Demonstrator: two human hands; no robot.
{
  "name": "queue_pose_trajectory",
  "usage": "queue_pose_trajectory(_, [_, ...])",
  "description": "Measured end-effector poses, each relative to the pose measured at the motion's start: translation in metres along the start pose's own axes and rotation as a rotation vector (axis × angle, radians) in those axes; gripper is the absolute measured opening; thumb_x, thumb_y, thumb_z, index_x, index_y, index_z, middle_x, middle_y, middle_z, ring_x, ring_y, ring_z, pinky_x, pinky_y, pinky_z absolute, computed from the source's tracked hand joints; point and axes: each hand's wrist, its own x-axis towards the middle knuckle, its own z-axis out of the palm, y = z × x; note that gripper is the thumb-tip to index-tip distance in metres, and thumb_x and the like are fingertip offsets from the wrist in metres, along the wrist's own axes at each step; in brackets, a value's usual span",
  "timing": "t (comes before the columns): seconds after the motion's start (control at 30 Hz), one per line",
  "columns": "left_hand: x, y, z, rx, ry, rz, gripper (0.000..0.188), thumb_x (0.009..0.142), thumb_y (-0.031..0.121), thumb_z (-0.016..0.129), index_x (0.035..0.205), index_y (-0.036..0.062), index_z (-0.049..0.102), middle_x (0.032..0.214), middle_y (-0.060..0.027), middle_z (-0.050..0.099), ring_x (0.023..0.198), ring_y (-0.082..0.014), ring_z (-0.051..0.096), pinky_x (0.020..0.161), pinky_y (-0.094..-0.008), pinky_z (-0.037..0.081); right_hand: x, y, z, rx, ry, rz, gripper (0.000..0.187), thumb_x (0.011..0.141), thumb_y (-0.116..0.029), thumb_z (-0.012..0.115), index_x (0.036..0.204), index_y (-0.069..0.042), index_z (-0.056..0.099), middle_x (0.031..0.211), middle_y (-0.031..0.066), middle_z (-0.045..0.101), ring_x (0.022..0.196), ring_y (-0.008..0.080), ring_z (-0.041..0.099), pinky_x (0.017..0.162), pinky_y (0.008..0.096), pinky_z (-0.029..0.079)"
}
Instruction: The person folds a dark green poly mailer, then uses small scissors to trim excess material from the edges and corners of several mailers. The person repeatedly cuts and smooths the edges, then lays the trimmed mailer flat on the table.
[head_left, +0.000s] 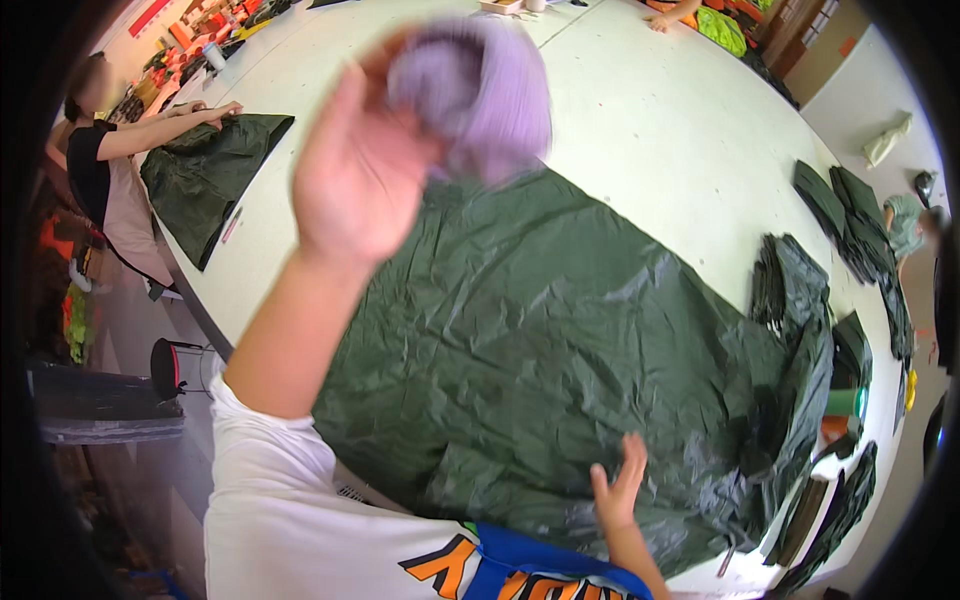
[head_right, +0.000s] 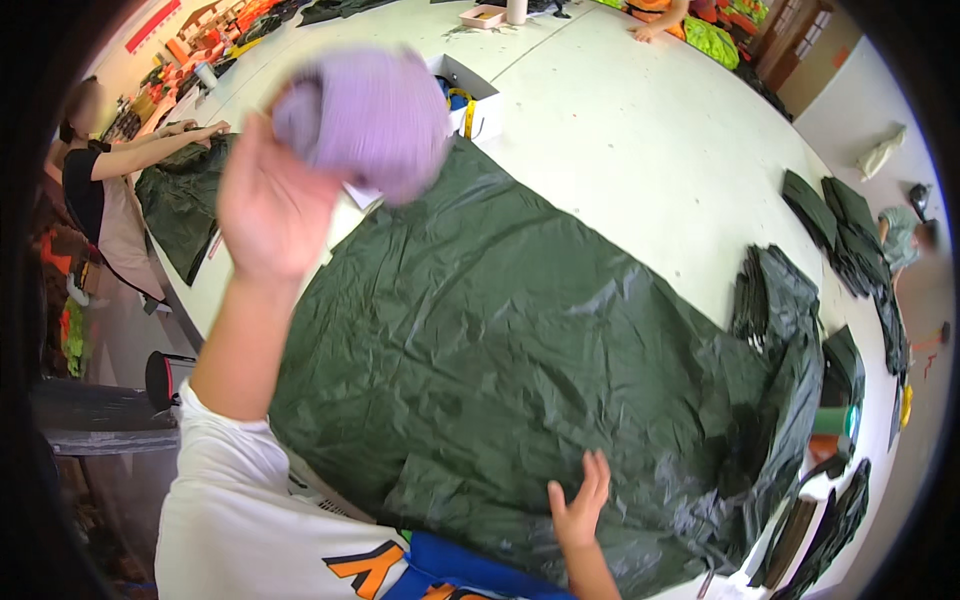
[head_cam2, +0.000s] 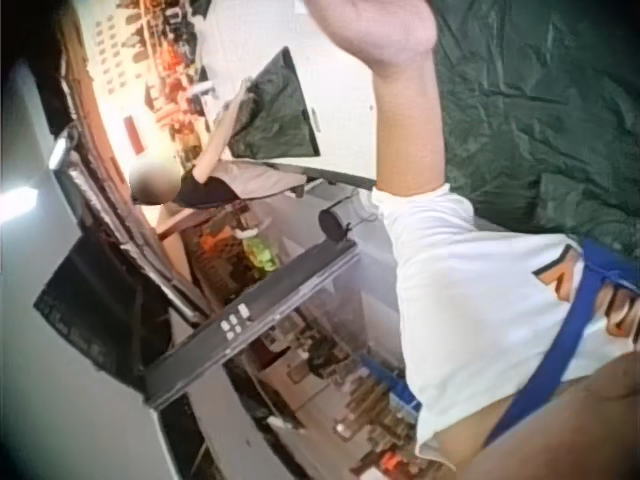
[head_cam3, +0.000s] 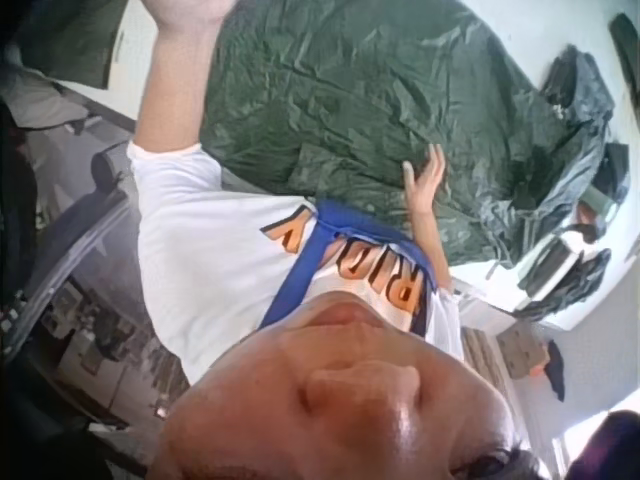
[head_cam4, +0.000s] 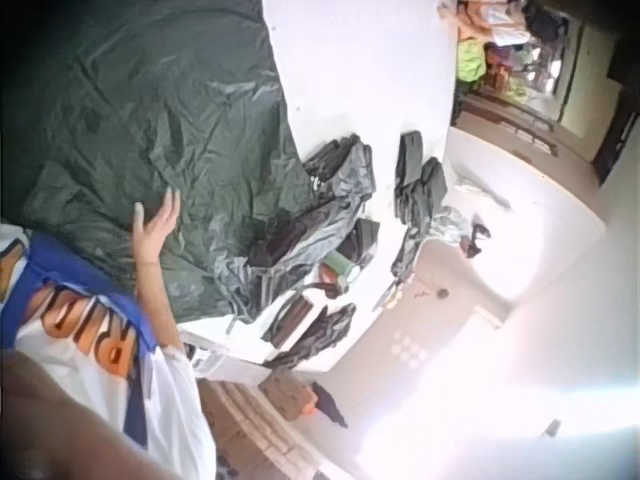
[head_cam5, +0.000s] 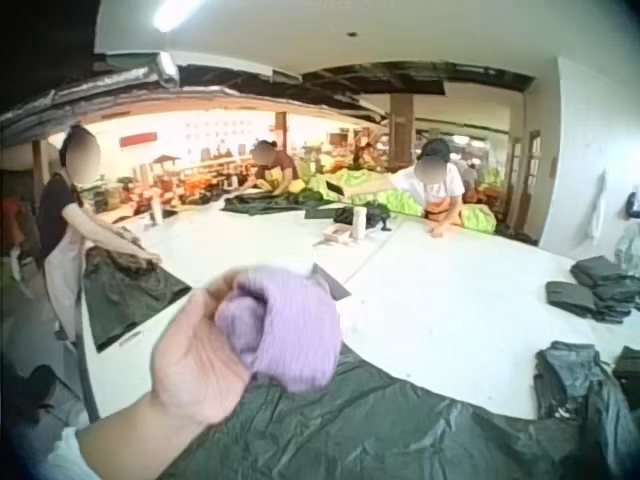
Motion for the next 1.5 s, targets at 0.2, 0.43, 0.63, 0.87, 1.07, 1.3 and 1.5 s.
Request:
queue_pose_trajectory(0.2, [-0.155, -0.03, 0.037, -0.595, 0.239, -0.61, 0.055, 0.092, 0.046, 0.05, 0.12, -0.001, 0.056, 0.118, -0.0154, 0.062, 0.111, -0.0287, 0.059, 0.099, -0.0439, 0.044, 0.057, -0.115, -0.029, 0.614, -0.03, -0.342, 0.13, 0.06, -0.044, 0.087, 0.147, 0.001, 0.002, 0.149, 0.02, 0.019, 0.137, 0.0306, 0.025, 0.111, 0.0413, 0.024])
queue_pose_trajectory(0.43, [-0.274, -0.051, 0.079, -0.614, 0.426, -0.752, 0.029, 0.093, 0.019, 0.051, 0.112, -0.003, 0.057, 0.112, -0.0111, 0.063, 0.101, -0.0226, 0.062, 0.093, -0.0384, 0.048, -0.006, -0.113, -0.066, 1.072, -0.163, -0.264, 0.051, 0.07, -0.008, 0.07, 0.119, -0.001, 0.056, 0.143, 0.0145, 0.036, 0.125, 0.0237, 0.044, 0.102, 0.0379, 0.036])
queue_pose_trajectory(0.63, [-0.363, -0.089, 0.096, 0.264, 0.391, -0.824, 0.026, 0.096, 0.019, 0.052, 0.119, 0.0087, 0.057, 0.104, -0.0056, 0.06, 0.1, -0.0156, 0.058, 0.087, -0.0282, 0.046, -0.044, -0.063, -0.075, 1.337, -0.259, 0.113, 0.044, 0.085, -0.023, 0.063, 0.119, 0.002, 0.052, 0.116, 0.0221, 0.06, 0.108, 0.0308, 0.058, 0.096, 0.0414, 0.044])
queue_pose_trajectory(0.87, [-0.457, -0.103, 0.038, 1.692, -0.599, -0.264, 0.034, 0.087, 0.019, 0.061, 0.121, 0.0155, 0.06, 0.136, -0.0061, 0.051, 0.127, -0.0237, 0.047, 0.111, -0.045, 0.026, -0.086, 0.006, -0.085, -0.02, 0.051, -0.04, 0.03, 0.077, -0.006, 0.063, 0.106, -0.006, 0.055, 0.106, 0.0189, 0.059, 0.097, 0.0346, 0.06, 0.081, 0.038, 0.05])
queue_pose_trajectory(1.07, [-0.458, -0.115, 0.013, 1.795, -0.723, -0.354, 0.056, 0.089, 0.017, 0.055, 0.142, 0.0202, 0.038, 0.148, -0.0034, 0.036, 0.137, -0.0206, 0.032, 0.115, -0.0467, 0.015, -0.128, -0.029, 0.047, -0.175, -0.221, -0.713, 0.033, 0.071, -0.011, 0.064, 0.104, -0.008, 0.062, 0.11, 0.0115, 0.055, 0.103, 0.0303, 0.054, 0.087, 0.0415, 0.045])
queue_pose_trajectory(1.3, [-0.467, -0.117, -0.016, 1.467, -0.512, -0.117, 0.033, 0.086, 0.009, 0.058, 0.116, 0.0218, 0.054, 0.141, -0.0018, 0.045, 0.13, -0.0243, 0.042, 0.111, -0.0482, 0.026, -0.161, 0.017, -0.003, -0.329, -0.45, -0.622, 0.035, 0.071, -0.004, 0.059, 0.105, -0.009, 0.064, 0.111, 0.009, 0.055, 0.099, 0.0296, 0.054, 0.084, 0.0391, 0.047])
queue_pose_trajectory(1.5, [-0.472, -0.119, -0.015, 1.531, -0.562, -0.078, 0.018, 0.081, 0.007, 0.06, 0.095, 0.0187, 0.063, 0.138, 0.0001, 0.047, 0.13, -0.0229, 0.043, 0.112, -0.0487, 0.026, -0.138, -0.032, 0.037, -0.283, -0.455, -0.726, 0.037, 0.076, -0.01, 0.055, 0.112, -0.008, 0.061, 0.109, 0.0093, 0.054, 0.096, 0.0276, 0.053, 0.083, 0.0379, 0.045])
